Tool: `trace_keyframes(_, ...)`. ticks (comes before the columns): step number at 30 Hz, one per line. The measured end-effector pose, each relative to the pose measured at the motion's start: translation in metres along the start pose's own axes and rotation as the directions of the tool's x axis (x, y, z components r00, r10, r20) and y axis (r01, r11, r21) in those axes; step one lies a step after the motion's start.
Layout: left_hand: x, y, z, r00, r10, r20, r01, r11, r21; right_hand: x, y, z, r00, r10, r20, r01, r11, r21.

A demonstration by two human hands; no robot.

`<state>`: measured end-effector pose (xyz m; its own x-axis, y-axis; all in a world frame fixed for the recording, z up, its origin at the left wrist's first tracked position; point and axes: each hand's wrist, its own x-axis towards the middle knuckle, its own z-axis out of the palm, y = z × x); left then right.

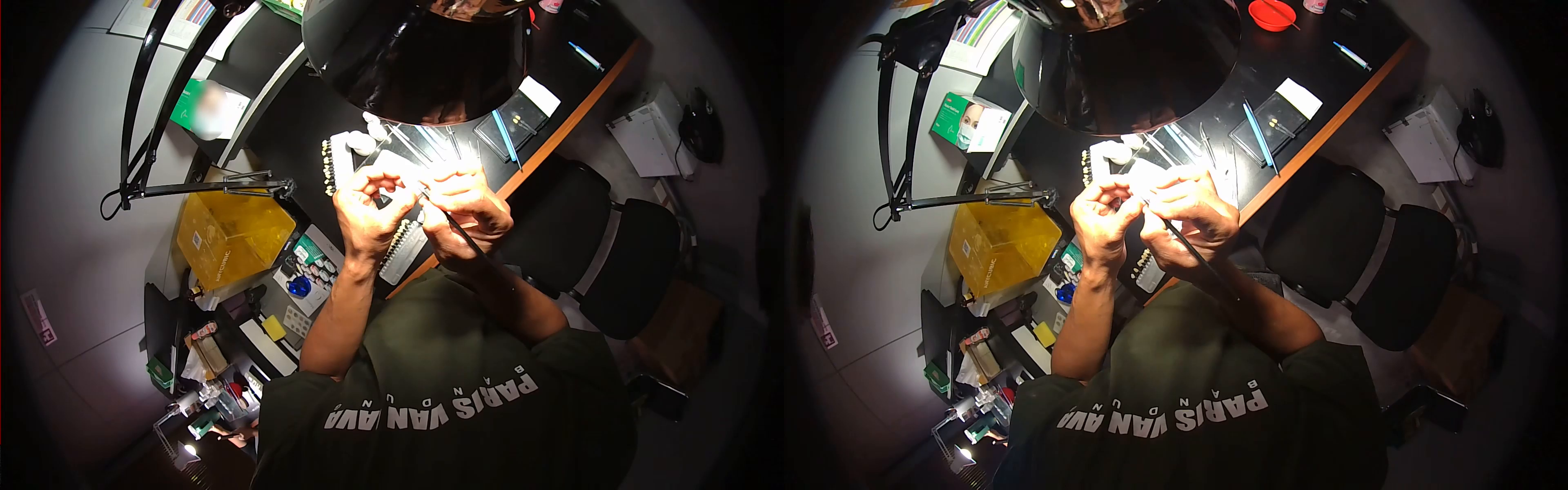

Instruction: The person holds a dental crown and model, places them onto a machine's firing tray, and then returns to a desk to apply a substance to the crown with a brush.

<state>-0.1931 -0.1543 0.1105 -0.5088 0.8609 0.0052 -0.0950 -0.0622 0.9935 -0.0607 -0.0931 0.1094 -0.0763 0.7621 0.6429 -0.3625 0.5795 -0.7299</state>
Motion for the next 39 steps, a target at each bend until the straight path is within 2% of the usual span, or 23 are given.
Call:
trace_keyframes(16,-0.0002,-0.0045,-0.0043,0.998,0.039,0.043,-0.041,0.998,0.040,-0.0020,0.0057,0.0023,1.000,-0.014,-0.016,0.014,1.000,-0.010)
trace_keyframes(39,0.0012,-0.0026,-0.0040,0.998,0.061,0.020,-0.062,0.995,0.074,-0.0023,0.0044,0.0051,0.999,0.015,-0.039,-0.015,1.000,0.017)
